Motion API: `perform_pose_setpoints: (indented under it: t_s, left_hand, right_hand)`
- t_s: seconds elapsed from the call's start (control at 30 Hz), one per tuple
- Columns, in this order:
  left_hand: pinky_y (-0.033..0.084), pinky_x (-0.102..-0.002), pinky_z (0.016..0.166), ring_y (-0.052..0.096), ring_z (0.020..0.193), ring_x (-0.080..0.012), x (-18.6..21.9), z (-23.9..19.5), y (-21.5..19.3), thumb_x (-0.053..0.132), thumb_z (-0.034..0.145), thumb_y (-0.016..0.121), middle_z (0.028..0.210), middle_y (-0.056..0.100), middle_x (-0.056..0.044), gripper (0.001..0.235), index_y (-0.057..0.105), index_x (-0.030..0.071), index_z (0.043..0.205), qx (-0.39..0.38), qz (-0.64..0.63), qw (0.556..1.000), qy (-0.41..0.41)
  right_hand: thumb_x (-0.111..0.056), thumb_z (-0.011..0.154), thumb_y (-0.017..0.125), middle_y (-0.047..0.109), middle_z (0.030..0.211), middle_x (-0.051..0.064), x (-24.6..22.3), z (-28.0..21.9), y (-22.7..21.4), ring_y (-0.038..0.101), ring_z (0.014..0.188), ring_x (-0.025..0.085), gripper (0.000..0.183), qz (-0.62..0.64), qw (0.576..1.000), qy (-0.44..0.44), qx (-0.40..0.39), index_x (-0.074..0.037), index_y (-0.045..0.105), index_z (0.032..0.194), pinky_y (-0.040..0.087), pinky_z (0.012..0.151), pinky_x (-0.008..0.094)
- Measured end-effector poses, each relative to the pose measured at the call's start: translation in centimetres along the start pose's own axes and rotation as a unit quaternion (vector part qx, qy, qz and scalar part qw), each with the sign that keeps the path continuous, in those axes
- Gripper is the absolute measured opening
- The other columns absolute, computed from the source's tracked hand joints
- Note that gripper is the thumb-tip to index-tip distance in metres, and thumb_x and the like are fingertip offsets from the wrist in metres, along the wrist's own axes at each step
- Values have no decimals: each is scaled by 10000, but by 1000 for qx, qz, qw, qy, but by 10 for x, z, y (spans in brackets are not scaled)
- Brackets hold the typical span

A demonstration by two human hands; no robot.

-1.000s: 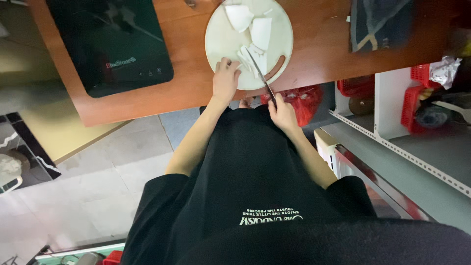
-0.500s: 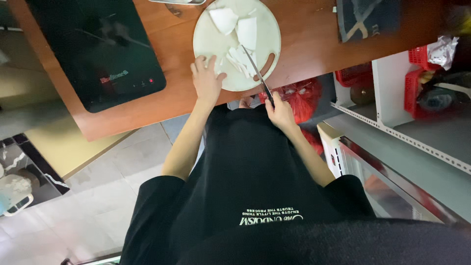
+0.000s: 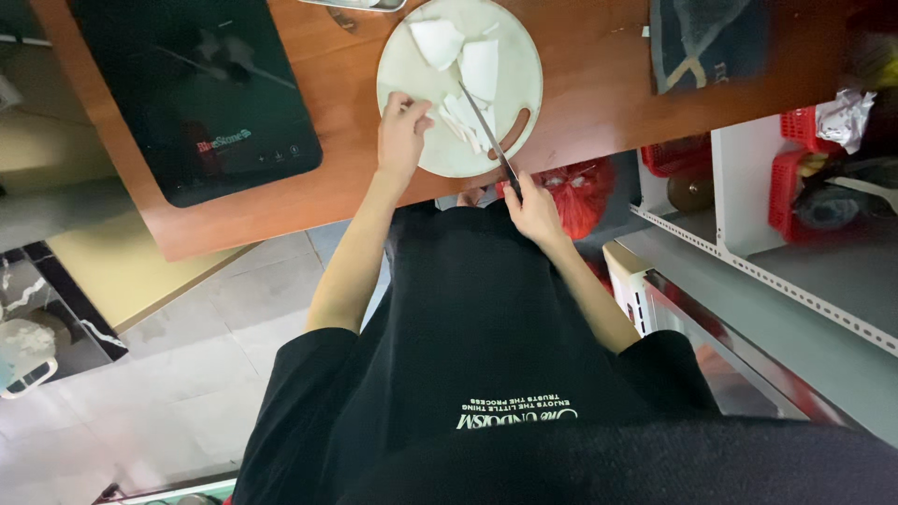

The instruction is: The person slices a white root vegetable into thin strips and then dices them into small cubes on a white cutting board using a knife. The diced pieces are gathered on the board as the task progresses.

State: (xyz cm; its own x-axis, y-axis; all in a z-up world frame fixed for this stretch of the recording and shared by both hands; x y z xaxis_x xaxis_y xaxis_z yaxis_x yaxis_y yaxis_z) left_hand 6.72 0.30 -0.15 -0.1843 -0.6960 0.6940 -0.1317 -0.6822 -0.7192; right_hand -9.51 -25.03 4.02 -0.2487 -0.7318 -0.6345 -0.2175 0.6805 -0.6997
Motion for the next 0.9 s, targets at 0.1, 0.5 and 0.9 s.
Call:
perform_pose_setpoints:
  t_s: [0.1, 0.5, 0.9]
  left_hand:
    - [564, -410, 781, 661, 835, -279, 1, 11, -5, 90, 910, 756, 1067, 516, -32, 128, 735, 143, 1025, 19, -21, 1000, -14]
    - [538, -376, 690, 673, 710, -193, 12, 4, -3, 68, 877, 761, 1110, 530, -32, 77, 711, 109, 917, 54, -2, 997, -46]
    - [634, -382, 717, 745, 790, -265, 28, 5, -10, 60, 770, 843, 994, 605, 18, 163, 704, 124, 827, 108, 7, 989, -97]
  right_hand:
    - [-340, 1063, 519, 658, 820, 280, -9, 1, -15, 669, 799, 526, 269, 29, 999, 11, -40, -73, 494, 1048, 478, 662, 610]
    - [-320, 1093, 422, 656, 789, 236, -23, -1, -16, 622, 682, 548, 250, -49, 990, -2, -131, -71, 421, 1121, 464, 618, 625]
    - [-389, 1069, 425, 734, 918, 244, -28, 4, -3, 730, 911, 490, 279, -107, 984, -6, -143, -132, 475, 1166, 552, 837, 603]
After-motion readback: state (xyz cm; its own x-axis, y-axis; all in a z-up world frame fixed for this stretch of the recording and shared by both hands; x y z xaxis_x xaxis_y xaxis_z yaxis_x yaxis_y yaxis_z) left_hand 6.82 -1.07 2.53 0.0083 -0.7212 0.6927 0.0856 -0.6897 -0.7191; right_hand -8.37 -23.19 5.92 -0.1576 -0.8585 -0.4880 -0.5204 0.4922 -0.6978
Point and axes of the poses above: each hand's wrist, its own z-axis towards the middle knuckle, its own y-axis out of the palm, x = y × z, the point moved 1 cm from there along z, towards the middle knuckle
